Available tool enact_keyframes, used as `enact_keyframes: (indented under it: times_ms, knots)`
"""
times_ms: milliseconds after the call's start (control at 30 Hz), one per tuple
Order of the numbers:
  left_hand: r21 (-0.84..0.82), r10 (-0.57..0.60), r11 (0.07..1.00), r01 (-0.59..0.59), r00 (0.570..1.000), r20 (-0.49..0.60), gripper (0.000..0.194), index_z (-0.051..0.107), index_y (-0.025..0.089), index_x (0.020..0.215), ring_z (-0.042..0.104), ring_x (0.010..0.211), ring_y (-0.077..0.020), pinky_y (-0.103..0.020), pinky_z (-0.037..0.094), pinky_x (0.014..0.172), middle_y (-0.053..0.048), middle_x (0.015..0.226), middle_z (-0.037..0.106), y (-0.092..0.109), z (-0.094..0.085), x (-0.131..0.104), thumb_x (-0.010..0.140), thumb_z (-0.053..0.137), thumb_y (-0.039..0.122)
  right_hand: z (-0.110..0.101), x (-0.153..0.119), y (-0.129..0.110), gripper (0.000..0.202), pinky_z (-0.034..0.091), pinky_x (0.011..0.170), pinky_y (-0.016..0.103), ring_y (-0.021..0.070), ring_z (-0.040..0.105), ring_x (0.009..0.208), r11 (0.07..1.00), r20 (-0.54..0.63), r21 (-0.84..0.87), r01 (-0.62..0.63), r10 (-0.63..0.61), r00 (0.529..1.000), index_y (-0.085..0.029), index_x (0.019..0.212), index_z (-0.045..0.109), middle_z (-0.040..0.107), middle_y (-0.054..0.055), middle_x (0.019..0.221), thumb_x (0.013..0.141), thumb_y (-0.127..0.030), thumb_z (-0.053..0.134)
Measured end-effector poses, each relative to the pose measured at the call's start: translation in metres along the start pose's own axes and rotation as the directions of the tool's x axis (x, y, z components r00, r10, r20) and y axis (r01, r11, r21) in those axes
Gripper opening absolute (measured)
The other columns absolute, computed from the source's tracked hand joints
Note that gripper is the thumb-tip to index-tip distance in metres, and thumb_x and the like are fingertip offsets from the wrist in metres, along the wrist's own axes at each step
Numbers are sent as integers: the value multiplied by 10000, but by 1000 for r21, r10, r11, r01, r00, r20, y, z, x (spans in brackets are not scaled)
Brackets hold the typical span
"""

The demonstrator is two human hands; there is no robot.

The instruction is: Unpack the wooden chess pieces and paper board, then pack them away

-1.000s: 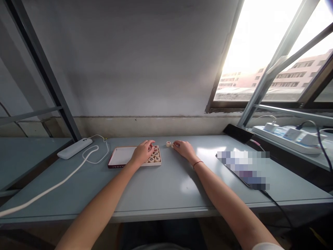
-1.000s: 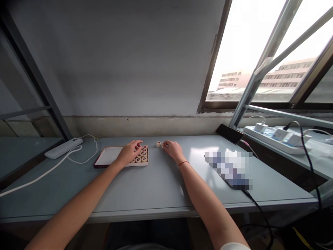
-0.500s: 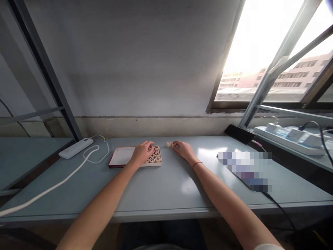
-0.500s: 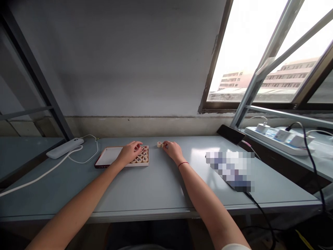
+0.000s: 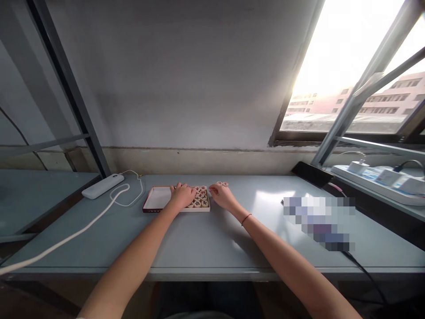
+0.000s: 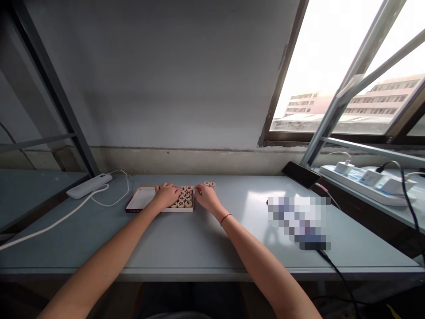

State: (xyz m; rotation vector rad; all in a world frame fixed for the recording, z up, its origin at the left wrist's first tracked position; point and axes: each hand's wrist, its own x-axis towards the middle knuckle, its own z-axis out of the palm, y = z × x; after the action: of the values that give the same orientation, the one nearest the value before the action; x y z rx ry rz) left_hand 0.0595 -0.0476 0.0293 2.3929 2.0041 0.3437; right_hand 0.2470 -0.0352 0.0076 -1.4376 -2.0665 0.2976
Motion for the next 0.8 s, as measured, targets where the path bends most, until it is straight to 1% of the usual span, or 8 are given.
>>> enact_keyframes:
  times_ms: [200, 333, 433, 500, 567, 633, 700, 800]
  knots:
    - [9, -26, 1000, 26, 1000, 16, 464, 703, 201, 767, 451, 1047, -337, -494, 303, 841, -138, 1004, 634, 10, 0, 7, 889, 273, 321, 7, -1, -4, 315, 425, 681, 248, 195, 624, 811, 997, 55, 75, -35, 31, 998, -194, 969, 680, 704, 62, 923, 809, -139, 413]
    - [-20, -50, 999, 50, 999, -9, 480, 672, 185, 704, 516, 964, -311, -450, 308, 817, -119, 843, 673, 16, 2, 9, 899, 277, 376, 7, -1, -3, 303, 425, 688, 255, 194, 618, 799, 994, 51, 95, -47, 42, 998, -187, 962, 679, 704, 61, 907, 808, -154, 420]
    - [-84, -96, 992, 93, 995, -38, 383, 648, 191, 777, 571, 880, -281, -425, 315, 803, -88, 783, 681, 17, 1, 10, 883, 347, 403, 4, 0, -2, 283, 431, 722, 260, 188, 615, 830, 987, 58, 152, -60, 52, 997, -193, 937, 673, 701, 53, 914, 792, -143, 436]
    - [-143, -108, 985, 95, 990, -92, 317, 629, 204, 820, 587, 869, -262, -414, 317, 815, -62, 798, 686, 17, -1, 10, 871, 392, 408, 0, 0, -3, 265, 432, 754, 266, 184, 607, 874, 980, 17, 191, -53, 51, 999, -197, 957, 653, 690, 51, 959, 781, -152, 461]
    - [-223, -96, 973, 57, 982, -165, 279, 615, 217, 845, 593, 887, -245, -406, 321, 840, -38, 832, 689, 19, -3, 8, 869, 416, 411, -4, -1, -5, 273, 430, 779, 290, 190, 590, 899, 983, -65, 184, 0, 12, 998, -207, 1025, 616, 665, 51, 1031, 771, -208, 515]
    - [-333, -80, 943, 7, 975, -206, 263, 608, 225, 868, 603, 885, -224, -383, 341, 854, -23, 850, 692, 22, -6, 4, 871, 430, 419, -8, -3, -9, 322, 427, 783, 314, 196, 576, 896, 985, -129, 144, 92, -74, 989, -222, 1073, 583, 648, 48, 1061, 756, -278, 567]
    - [-461, -69, 886, -36, 976, -209, 253, 603, 227, 890, 619, 854, -201, -340, 381, 836, -16, 842, 693, 25, -7, -1, 869, 443, 423, -9, -6, -15, 297, 424, 774, 314, 191, 572, 881, 978, -162, 112, 176, -157, 974, -231, 1052, 588, 655, 42, 1016, 765, -304, 571]
    - [-606, -52, 790, -92, 975, -216, 246, 593, 218, 890, 630, 809, -180, -284, 440, 769, -19, 827, 691, 28, -9, -7, 857, 464, 425, -11, -8, -23, 214, 421, 760, 293, 179, 583, 852, 968, -198, 77, 238, -219, 955, -233, 991, 616, 671, 40, 923, 799, -291, 540]
